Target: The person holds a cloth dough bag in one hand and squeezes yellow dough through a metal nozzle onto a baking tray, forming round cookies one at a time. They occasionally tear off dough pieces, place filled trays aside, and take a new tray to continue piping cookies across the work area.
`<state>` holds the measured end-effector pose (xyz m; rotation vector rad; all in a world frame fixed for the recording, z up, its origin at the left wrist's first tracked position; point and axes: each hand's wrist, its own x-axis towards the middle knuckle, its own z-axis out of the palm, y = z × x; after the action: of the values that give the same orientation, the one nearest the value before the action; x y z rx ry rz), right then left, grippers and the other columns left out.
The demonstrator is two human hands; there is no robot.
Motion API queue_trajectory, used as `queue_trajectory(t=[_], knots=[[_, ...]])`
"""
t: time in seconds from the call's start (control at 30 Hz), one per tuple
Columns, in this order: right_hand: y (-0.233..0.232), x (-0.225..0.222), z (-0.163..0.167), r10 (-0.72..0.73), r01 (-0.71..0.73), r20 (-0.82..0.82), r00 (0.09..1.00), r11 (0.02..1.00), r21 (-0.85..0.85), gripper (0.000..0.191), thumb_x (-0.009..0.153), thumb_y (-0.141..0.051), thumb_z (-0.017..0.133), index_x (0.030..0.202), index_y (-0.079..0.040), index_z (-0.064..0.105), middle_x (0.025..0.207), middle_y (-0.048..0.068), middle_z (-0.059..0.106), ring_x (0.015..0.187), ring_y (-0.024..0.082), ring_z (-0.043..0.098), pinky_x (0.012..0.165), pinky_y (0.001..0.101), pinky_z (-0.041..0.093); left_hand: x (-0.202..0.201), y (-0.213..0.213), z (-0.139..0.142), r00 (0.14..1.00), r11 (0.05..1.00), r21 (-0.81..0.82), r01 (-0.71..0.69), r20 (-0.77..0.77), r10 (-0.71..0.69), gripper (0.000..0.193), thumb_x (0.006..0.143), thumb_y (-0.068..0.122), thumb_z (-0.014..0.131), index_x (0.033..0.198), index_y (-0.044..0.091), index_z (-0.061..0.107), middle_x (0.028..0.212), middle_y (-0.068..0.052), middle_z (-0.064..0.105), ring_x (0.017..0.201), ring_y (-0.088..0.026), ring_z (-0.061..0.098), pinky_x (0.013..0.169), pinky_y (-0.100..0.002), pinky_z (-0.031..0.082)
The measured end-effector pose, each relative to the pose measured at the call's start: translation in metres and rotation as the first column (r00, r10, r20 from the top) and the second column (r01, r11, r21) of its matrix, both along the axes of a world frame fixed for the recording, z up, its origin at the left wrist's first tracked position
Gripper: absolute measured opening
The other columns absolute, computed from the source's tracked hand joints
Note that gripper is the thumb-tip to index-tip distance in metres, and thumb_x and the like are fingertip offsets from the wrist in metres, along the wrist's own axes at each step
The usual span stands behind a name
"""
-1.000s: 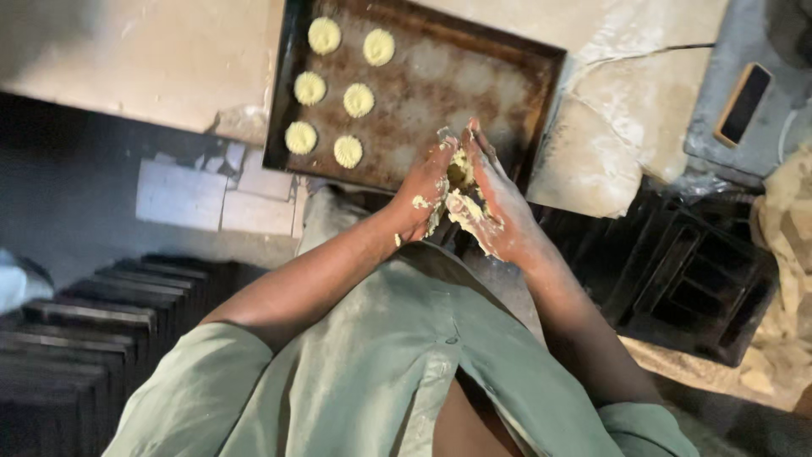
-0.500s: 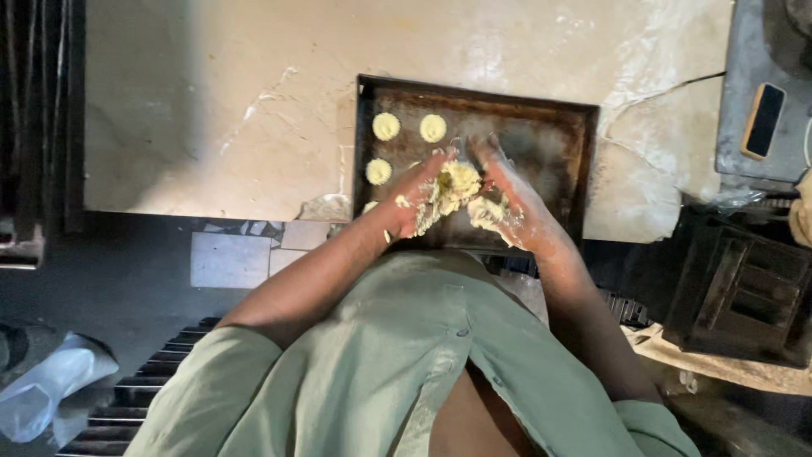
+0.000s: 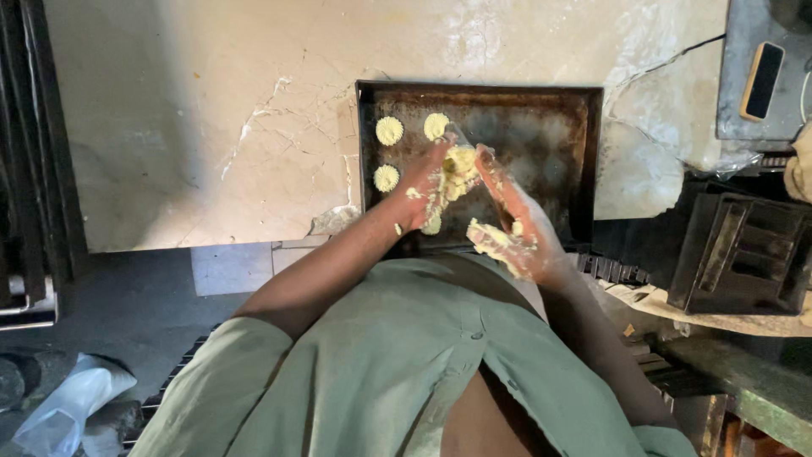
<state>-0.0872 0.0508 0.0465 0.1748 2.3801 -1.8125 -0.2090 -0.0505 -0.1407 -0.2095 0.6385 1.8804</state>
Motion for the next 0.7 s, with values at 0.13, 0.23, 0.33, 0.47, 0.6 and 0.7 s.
queue_trajectory(t=[0.13,0.23,0.33,0.47,0.6,0.7], knots=[[0.006,0.000,-0.023,0.133,-0.061,-0.141,0.981,0.901,0.429,0.105,0.090,-0.018,0.077,0.165,0.002,0.006,0.175,0.024,0.010,0.164,0.034,0.011,0.132,0.0425,0.017,0.021,0.018,-0.002,0.995,0.999,-0.041,0.010,-0.099,-0.014,0.055,0.109,0.043,0.046,0.133,-0.006,0.056,0.121,-0.017,0.066,0.104,-0.024,0.069,0.093,-0.038,0.057],[0.026,0.003,-0.041,0.176,-0.089,-0.137,0.975,0.870,0.486,0.108,0.091,-0.021,0.077,0.165,0.003,0.002,0.175,0.026,0.011,0.164,0.037,0.013,0.133,0.0429,0.016,0.040,0.022,0.002,0.982,0.998,-0.047,0.047,-0.182,-0.055,0.051,0.107,0.039,0.048,0.139,0.000,0.053,0.128,-0.013,0.064,0.112,-0.020,0.066,0.097,-0.037,0.056],[0.054,0.010,-0.055,0.221,-0.153,-0.114,0.968,0.891,0.427,0.111,0.091,-0.026,0.080,0.165,0.002,0.003,0.175,0.025,0.015,0.164,0.036,0.016,0.132,0.0443,0.020,0.061,0.023,0.012,0.990,0.993,0.072,0.091,-0.118,-0.082,0.051,0.106,0.038,0.049,0.143,0.003,0.049,0.134,-0.013,0.063,0.117,-0.022,0.065,0.100,-0.038,0.055],[0.090,0.023,-0.075,0.182,-0.180,0.031,0.983,0.903,0.391,0.120,0.081,-0.032,0.086,0.164,0.000,0.006,0.172,0.023,0.019,0.162,0.037,0.016,0.127,0.0544,0.014,0.083,0.031,0.026,0.991,0.990,-0.035,0.136,0.007,-0.136,0.055,0.107,0.040,0.050,0.143,-0.001,0.052,0.136,-0.018,0.062,0.117,-0.029,0.063,0.098,-0.041,0.054],[0.122,0.030,-0.088,0.204,-0.266,0.175,0.963,0.804,0.531,0.126,0.073,-0.036,0.089,0.164,-0.003,0.008,0.168,0.025,0.017,0.159,0.042,0.010,0.124,0.0574,0.016,0.105,0.046,0.041,0.777,0.989,-0.143,-0.026,-0.625,-0.070,0.051,0.111,0.033,0.050,0.151,0.002,0.044,0.143,-0.016,0.060,0.129,-0.029,0.060,0.107,-0.041,0.049],[0.145,0.027,-0.086,0.235,-0.369,0.291,0.927,0.699,0.613,0.130,0.069,-0.032,0.092,0.161,-0.002,0.004,0.168,0.025,0.012,0.157,0.042,0.004,0.121,0.0606,0.011,0.114,0.049,0.057,0.255,0.961,-0.238,-0.139,-0.947,-0.197,0.048,0.113,0.027,0.053,0.151,0.000,0.038,0.129,-0.027,0.065,0.118,-0.045,0.063,0.099,-0.052,0.049]])
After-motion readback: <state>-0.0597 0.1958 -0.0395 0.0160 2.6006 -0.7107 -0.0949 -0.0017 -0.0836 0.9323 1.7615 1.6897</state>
